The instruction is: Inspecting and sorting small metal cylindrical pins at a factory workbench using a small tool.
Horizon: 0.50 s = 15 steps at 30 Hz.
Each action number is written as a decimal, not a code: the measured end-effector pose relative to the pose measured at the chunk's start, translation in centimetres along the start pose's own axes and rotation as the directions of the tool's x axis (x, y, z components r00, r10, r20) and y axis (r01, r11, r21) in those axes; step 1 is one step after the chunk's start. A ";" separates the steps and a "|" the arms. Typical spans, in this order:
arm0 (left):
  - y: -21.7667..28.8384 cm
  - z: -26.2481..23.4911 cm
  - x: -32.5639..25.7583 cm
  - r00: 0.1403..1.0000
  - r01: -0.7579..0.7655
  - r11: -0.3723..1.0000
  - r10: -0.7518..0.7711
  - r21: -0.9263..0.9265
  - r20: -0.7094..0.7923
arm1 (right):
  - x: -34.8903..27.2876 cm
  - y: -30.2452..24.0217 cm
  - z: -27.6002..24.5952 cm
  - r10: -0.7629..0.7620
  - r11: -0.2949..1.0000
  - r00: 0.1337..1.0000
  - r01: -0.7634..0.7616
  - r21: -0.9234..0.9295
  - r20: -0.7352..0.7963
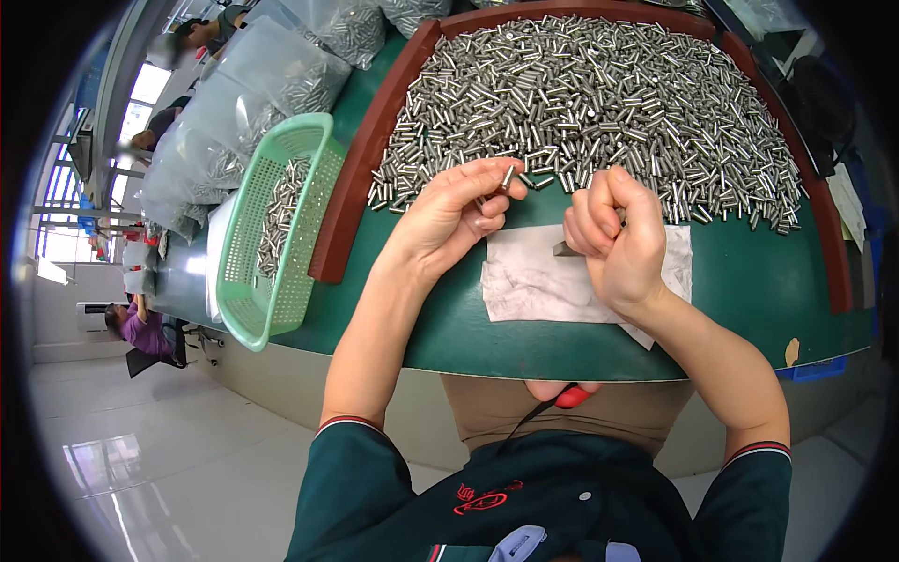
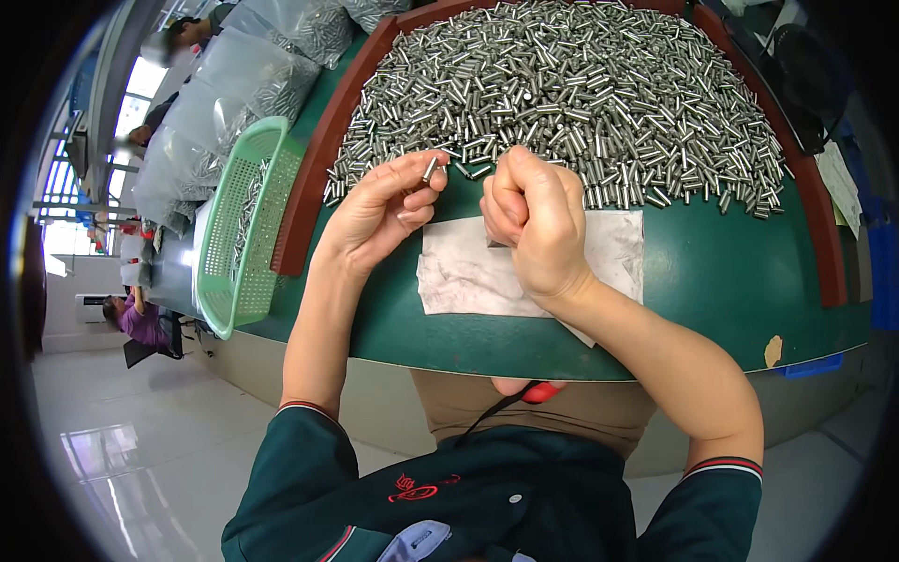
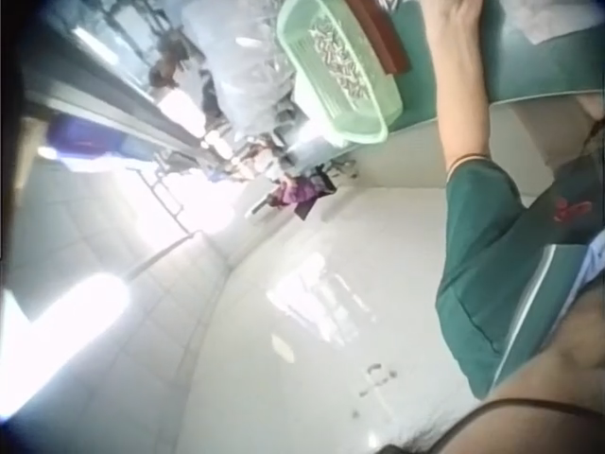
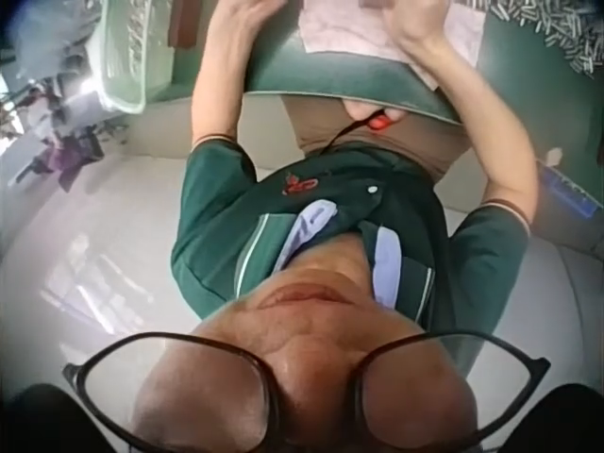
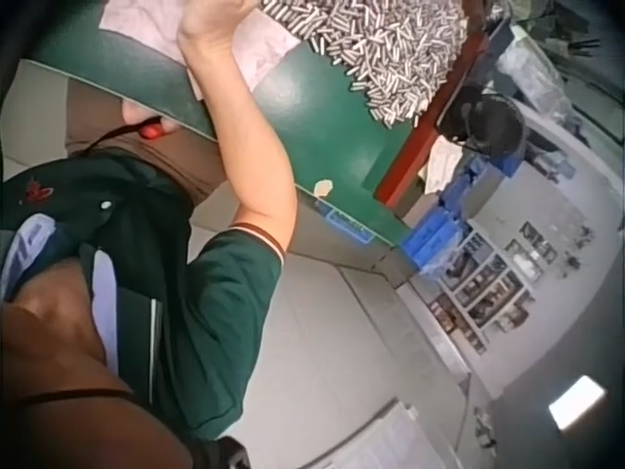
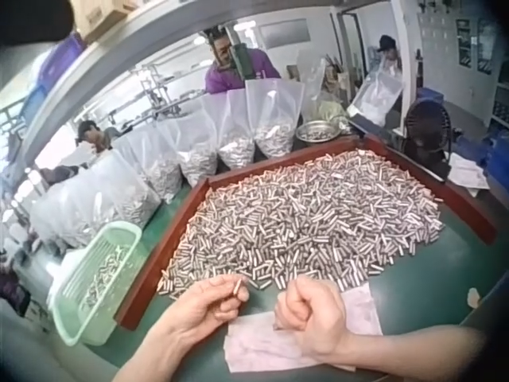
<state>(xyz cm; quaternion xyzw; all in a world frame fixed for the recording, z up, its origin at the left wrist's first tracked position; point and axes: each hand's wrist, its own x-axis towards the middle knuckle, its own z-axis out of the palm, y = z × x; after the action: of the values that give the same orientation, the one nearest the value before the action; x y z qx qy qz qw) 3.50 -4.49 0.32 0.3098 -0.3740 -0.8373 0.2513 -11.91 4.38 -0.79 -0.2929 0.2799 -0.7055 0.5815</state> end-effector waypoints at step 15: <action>0.5 0.0 -1.0 0.873 -0.004 -0.079 0.485 0.997 0.042 | 0.1 -0.2 0.0 0.021 1.000 1.000 -0.021 -0.004 -0.010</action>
<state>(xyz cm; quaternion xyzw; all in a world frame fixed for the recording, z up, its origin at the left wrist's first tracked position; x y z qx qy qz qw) 4.24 -4.12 1.04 0.4541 -0.8559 -0.1851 0.1642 -12.09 4.31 -0.67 -0.2876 0.2873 -0.7002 0.5870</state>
